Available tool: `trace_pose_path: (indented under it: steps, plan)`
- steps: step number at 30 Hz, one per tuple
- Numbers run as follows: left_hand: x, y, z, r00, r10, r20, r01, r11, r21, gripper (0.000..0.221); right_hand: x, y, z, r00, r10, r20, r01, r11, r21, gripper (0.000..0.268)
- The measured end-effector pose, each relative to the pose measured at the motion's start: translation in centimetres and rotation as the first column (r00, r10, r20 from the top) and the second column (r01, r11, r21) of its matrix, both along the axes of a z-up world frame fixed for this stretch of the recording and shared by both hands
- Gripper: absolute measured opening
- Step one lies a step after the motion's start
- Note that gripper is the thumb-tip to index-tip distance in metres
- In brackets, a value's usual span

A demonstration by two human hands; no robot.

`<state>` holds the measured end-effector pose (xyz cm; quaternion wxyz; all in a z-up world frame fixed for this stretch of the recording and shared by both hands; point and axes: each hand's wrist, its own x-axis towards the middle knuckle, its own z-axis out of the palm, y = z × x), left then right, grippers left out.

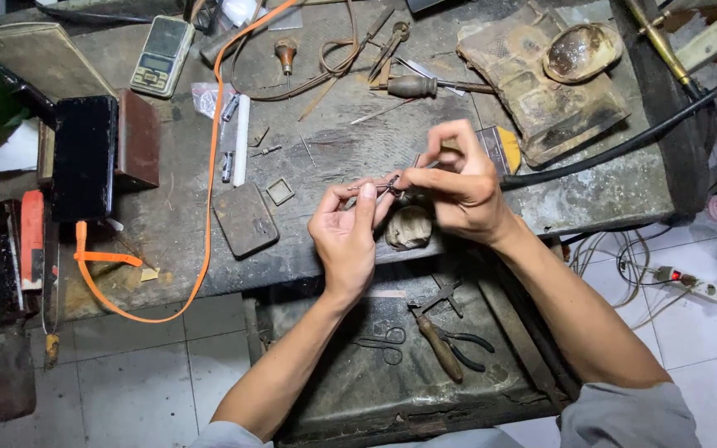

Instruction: Polishing a jewelry piece held in a wooden block using a handheld rotary tool.

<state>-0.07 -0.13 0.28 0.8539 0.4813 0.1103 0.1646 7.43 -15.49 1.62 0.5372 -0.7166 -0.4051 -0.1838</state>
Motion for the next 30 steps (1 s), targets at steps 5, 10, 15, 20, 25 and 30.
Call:
trace_pose_path:
  steps: [5,10,15,20,25,30]
  plan:
    - [-0.2,-0.2,-0.7,1.0,0.019,-0.007,-0.019,0.999,0.035,0.013,-0.1,0.5,0.7,0.999,0.009,0.043,-0.007,0.999,-0.038,0.016]
    - [-0.1,-0.1,-1.3,0.999,0.035,-0.027,-0.034,0.999,0.015,0.011,-0.5,1.6,1.5,0.997,0.037,0.065,-0.037,0.999,0.001,0.01]
    - [0.1,-0.4,-1.1,0.999,0.043,-0.004,-0.043,0.998,-0.037,0.011,-0.5,1.1,3.3,0.995,0.088,0.056,-0.086,0.996,-0.029,0.024]
    - [-0.1,-0.6,0.1,1.0,0.027,0.012,-0.026,0.999,-0.02,0.011,-0.2,0.4,0.2,0.997,0.069,0.03,-0.068,0.998,-0.017,0.013]
    - [0.0,0.1,-1.2,0.995,-0.06,0.077,0.047,0.987,0.156,0.01,-0.2,0.6,0.9,0.997,0.07,0.035,-0.069,0.997,-0.029,0.011]
    - [0.1,0.2,-2.2,0.99,-0.078,0.118,0.075,0.997,0.031,0.024,-0.4,0.7,1.3,0.994,0.111,0.02,-0.112,0.994,0.007,0.017]
